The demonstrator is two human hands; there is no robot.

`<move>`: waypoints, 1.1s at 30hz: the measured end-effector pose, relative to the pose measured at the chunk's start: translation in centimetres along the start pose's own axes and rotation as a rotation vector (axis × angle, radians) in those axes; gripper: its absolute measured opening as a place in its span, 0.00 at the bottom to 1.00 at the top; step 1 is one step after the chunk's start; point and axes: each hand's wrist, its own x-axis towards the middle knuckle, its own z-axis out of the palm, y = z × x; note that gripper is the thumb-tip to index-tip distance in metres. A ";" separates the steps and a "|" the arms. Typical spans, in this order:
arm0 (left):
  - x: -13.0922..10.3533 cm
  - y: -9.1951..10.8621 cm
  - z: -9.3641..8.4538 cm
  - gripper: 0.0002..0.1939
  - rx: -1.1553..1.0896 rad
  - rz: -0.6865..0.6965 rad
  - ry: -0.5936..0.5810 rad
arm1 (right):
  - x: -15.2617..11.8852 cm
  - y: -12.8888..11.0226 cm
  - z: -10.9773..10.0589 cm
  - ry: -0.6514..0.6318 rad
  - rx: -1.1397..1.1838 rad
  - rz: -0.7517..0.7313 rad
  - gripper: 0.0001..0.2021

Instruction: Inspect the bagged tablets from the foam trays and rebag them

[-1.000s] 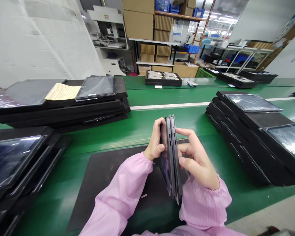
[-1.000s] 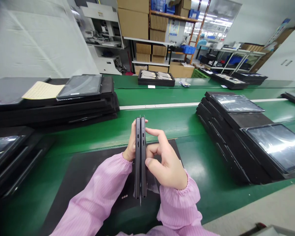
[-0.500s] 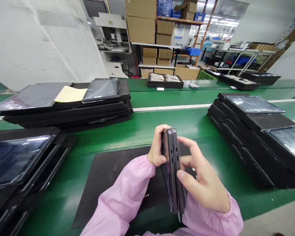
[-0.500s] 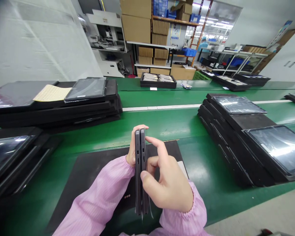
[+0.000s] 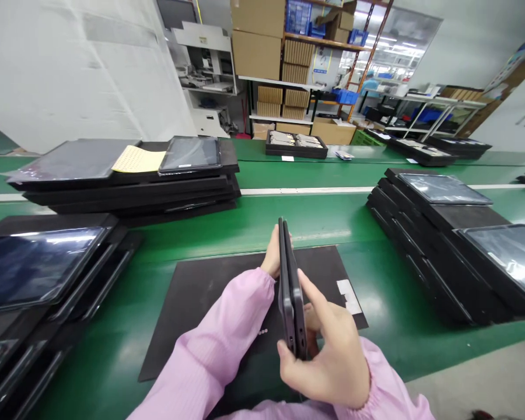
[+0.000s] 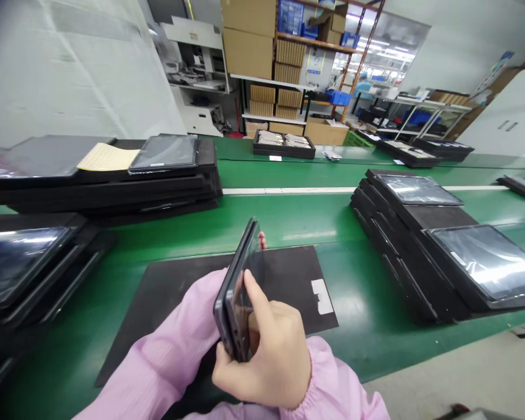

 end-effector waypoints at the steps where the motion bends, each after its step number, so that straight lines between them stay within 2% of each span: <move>1: 0.8 0.8 -0.3 0.34 -0.011 0.000 0.033 | -0.5 0.5 0.5 0.011 0.019 0.013 0.43; 3: 2.4 2.6 -1.0 0.31 -0.031 0.003 0.091 | -1.3 1.9 1.4 -0.010 0.034 0.059 0.43; 6: 4.3 4.7 -1.9 0.23 -0.017 0.073 0.135 | -1.6 4.0 2.3 -0.161 -0.016 0.129 0.42; 10: 4.9 5.0 -2.4 0.15 0.013 0.116 0.135 | -0.8 5.4 1.7 -0.389 0.067 0.251 0.37; 13: 4.8 4.7 -2.5 0.13 0.032 0.126 0.148 | 0.5 5.7 0.1 -0.474 0.269 0.258 0.43; 15: 4.6 4.9 -2.7 0.13 0.064 0.174 0.166 | 1.8 5.9 -0.6 -0.498 0.393 0.259 0.44; 17: 4.4 5.3 -2.8 0.13 0.106 0.234 0.163 | 3.3 6.1 -0.7 -0.498 0.427 0.310 0.41; 20: 4.0 5.9 -2.9 0.14 0.155 0.288 0.136 | 5.8 6.2 -0.1 -0.530 0.394 0.412 0.38; 23: 3.7 6.3 -2.8 0.13 0.178 0.300 0.134 | 7.4 6.1 0.4 -0.602 0.428 0.429 0.36; 28: 3.7 6.2 -2.6 0.13 0.184 0.257 0.184 | 8.0 6.4 0.2 -0.628 0.486 0.410 0.33; 33: 3.9 6.1 -2.5 0.15 0.153 0.214 0.175 | 7.8 7.1 0.0 -0.653 0.543 0.415 0.30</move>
